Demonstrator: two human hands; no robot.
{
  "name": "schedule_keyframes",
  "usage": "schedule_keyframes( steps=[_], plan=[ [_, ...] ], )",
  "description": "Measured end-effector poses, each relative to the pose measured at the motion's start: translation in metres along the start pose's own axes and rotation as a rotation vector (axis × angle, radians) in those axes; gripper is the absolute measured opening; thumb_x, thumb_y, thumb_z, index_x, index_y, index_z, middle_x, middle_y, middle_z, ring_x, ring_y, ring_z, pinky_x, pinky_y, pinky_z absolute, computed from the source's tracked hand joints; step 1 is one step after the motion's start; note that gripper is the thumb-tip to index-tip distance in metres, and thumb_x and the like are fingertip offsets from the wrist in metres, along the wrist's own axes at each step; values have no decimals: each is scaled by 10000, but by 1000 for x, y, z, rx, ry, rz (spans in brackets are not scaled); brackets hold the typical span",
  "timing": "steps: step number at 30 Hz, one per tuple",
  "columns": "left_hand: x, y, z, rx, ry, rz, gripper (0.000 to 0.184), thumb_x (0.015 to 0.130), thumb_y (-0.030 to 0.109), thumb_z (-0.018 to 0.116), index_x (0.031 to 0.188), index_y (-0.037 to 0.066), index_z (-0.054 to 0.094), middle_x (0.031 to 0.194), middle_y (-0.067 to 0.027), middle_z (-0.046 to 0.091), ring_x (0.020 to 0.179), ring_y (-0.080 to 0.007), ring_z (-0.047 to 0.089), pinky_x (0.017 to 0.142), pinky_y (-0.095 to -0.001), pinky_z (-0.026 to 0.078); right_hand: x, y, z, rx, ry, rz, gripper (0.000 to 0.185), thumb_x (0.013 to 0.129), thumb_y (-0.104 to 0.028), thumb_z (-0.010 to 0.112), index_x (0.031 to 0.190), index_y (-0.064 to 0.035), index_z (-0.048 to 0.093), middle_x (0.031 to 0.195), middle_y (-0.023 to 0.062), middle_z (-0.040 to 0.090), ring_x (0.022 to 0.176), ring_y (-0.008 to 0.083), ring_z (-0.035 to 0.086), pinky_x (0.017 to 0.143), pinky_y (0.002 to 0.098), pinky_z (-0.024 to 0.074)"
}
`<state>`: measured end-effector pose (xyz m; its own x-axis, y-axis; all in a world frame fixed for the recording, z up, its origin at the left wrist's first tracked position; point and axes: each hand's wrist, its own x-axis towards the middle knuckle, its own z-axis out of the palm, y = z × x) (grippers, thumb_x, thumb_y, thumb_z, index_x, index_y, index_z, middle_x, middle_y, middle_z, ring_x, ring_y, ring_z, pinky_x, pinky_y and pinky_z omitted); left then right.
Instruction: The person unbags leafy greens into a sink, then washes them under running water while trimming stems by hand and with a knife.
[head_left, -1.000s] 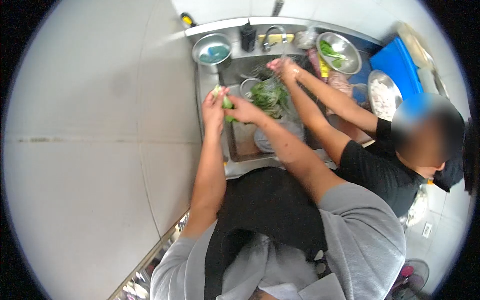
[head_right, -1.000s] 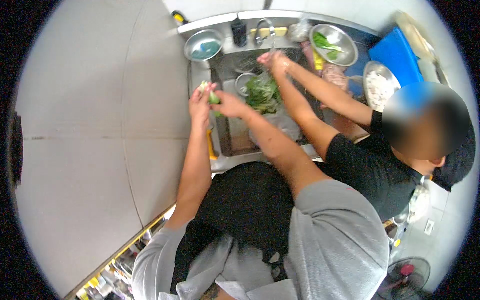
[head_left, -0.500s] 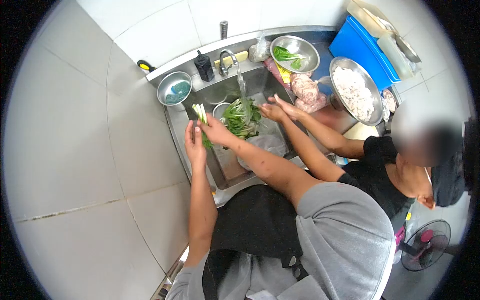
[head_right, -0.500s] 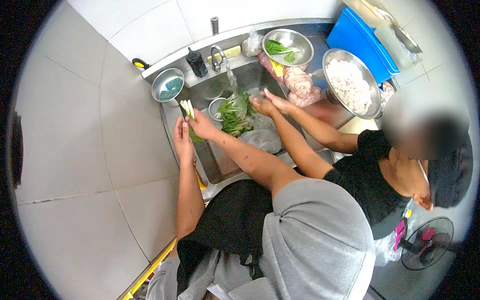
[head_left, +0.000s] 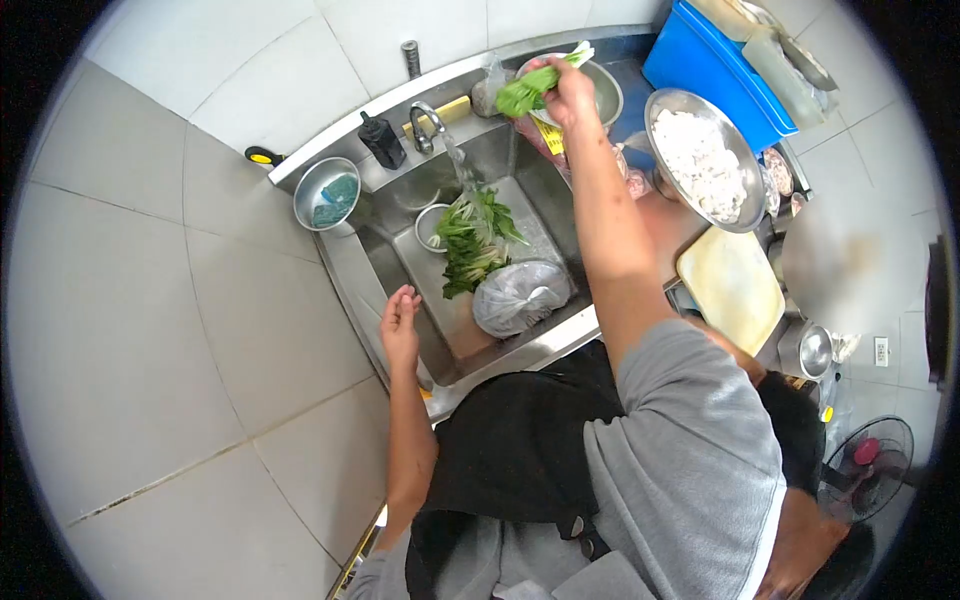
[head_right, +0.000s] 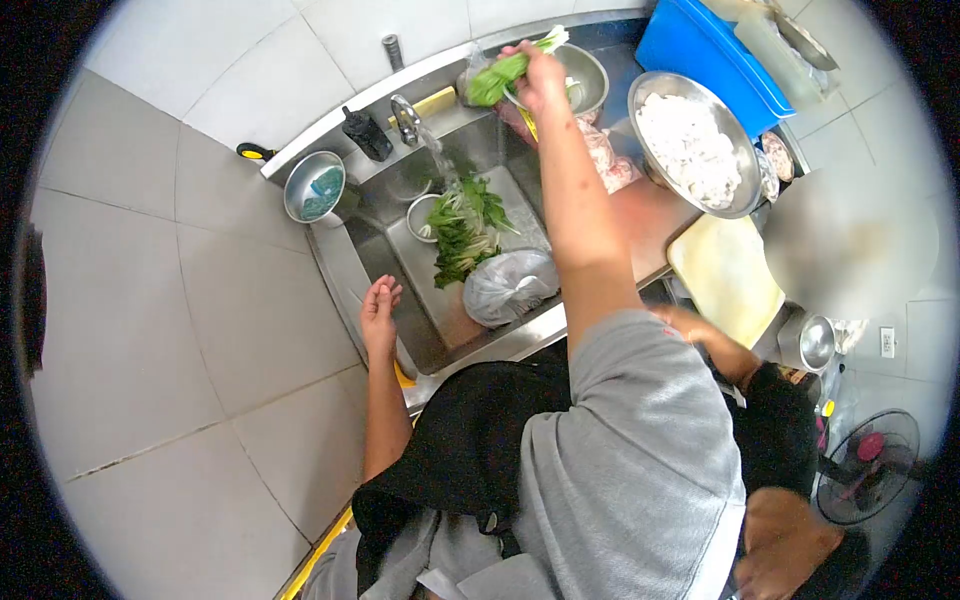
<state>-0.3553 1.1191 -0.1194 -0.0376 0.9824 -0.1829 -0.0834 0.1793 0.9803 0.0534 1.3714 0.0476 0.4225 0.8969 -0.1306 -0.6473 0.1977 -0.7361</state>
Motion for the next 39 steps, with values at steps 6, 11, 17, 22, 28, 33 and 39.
schedule_keyframes(
  steps=[6, 11, 17, 22, 28, 33, 39],
  plan=[
    [-4, -22, 12, 182, -62, -83, 410, 1004, 292, 596, 1291, -1, 581, 1227, -88, 647, 1135, -183, 606, 971, -310, 460, 40, 30, -89, -876, 243, -12, 363, 970, -272, 586, 1144, 46, 604, 949, 145, 697, 833, 268, 685, 758, 377, 554],
    [-20, -26, 23, 311, -90, -199, 356, 996, 246, 609, 1266, 15, 598, 1187, -64, 655, 1123, -160, 602, 997, -299, 444, -72, 110, -101, -699, -202, 339, 297, 1006, -254, 508, 1053, -3, 660, 875, 98, 700, 669, 179, 680, 609, 299, 555],
    [-40, -35, 47, 307, -101, -297, 364, 995, 234, 607, 1287, 19, 582, 1176, -77, 658, 1079, -155, 616, 953, -290, 467, -36, 335, -259, -1784, -752, 366, 293, 891, -200, 546, 1065, -5, 677, 974, 167, 707, 816, 291, 698, 762, 383, 561],
    [-69, -37, 70, 146, -33, -394, 373, 996, 214, 607, 1302, 5, 563, 1192, -81, 658, 1134, -166, 613, 971, -289, 465, -50, 409, -319, -1873, -884, 378, 302, 877, -186, 532, 1077, -38, 703, 1136, 203, 680, 1058, 358, 643, 886, 434, 528],
    [-86, -43, 84, 216, 21, -503, 367, 998, 229, 596, 1295, 14, 576, 1215, -101, 658, 1128, -169, 628, 986, -317, 465, -77, 431, -321, -1763, -617, 271, 265, 789, -253, 705, 928, -29, 737, 1053, 191, 701, 989, 359, 663, 850, 434, 531],
    [-56, -36, 103, 345, -36, -421, 354, 996, 221, 593, 1283, 13, 590, 1209, -114, 668, 1113, -181, 638, 932, -319, 499, -38, 378, -250, -1542, -557, 292, 312, 801, -238, 700, 1048, -49, 732, 1126, 192, 683, 1009, 353, 657, 884, 421, 525],
    [59, -24, 131, 685, -123, -109, 397, 949, 220, 612, 1286, 14, 569, 1207, -228, 637, 1098, -354, 634, 942, -401, 491, -20, 295, -157, -1391, -529, 12, 325, 800, -181, 706, 1118, -116, 705, 917, 147, 728, 868, 341, 696, 794, 402, 543]
  ],
)
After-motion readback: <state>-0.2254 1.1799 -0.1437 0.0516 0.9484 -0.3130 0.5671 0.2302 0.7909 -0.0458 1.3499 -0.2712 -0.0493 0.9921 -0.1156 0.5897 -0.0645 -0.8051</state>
